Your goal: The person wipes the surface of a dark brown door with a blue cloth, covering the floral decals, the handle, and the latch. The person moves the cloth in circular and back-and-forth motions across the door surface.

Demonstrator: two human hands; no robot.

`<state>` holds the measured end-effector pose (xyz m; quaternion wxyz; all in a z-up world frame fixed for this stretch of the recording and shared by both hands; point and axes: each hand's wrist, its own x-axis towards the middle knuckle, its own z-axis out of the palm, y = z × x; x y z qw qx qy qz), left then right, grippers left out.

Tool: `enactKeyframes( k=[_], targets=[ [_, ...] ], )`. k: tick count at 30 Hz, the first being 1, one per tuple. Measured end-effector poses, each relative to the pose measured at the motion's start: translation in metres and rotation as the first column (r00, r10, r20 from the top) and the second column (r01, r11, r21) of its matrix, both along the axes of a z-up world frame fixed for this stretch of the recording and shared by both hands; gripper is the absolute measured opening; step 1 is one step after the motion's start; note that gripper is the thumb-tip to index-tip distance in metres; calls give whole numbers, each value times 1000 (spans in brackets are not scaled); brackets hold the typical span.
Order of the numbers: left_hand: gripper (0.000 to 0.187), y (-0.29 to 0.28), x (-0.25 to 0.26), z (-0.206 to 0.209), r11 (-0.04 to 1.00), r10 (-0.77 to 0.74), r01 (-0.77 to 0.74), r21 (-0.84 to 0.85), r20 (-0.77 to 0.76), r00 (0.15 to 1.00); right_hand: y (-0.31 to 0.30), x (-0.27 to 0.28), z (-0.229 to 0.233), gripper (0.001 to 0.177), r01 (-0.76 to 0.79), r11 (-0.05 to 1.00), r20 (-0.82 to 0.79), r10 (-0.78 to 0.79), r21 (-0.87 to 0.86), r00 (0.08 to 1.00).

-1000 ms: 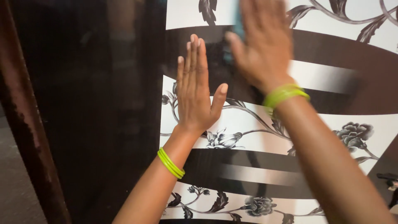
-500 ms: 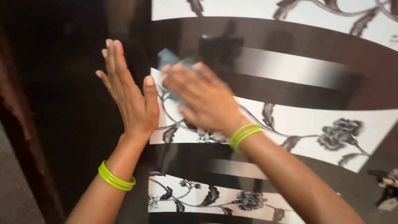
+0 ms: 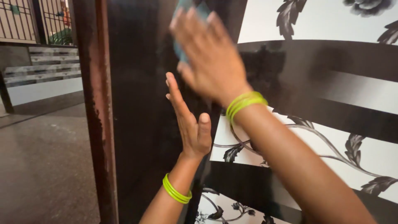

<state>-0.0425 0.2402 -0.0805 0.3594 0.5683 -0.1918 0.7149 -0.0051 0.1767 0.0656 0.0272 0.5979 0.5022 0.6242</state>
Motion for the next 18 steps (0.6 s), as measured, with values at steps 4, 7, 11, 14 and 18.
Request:
enactKeyframes(
  k=[4,7,11,14,18],
  targets=[
    [92,4,-10,-6,972,-222,222,-75,9,975,-1,-14,-70,72,169,981,155,-154,-93,976],
    [84,10,-15,-13,988,-104,90,-124,-110,989,-27,-15,-92,69,149,975,83,-137,-166,987],
    [77,-5,-4,-6,981,159,-179,-71,-223,962,-70,-7,-82,69,72,989,-47,-79,-131,996],
    [78,-30,4,17,957,292,-284,65,-222,930,-111,8,-44,76,145,989,-68,-144,10,987],
    [83,-71,16,56,901,397,-345,263,-179,900,-190,26,-3,79,251,944,-183,-214,215,960]
  ],
)
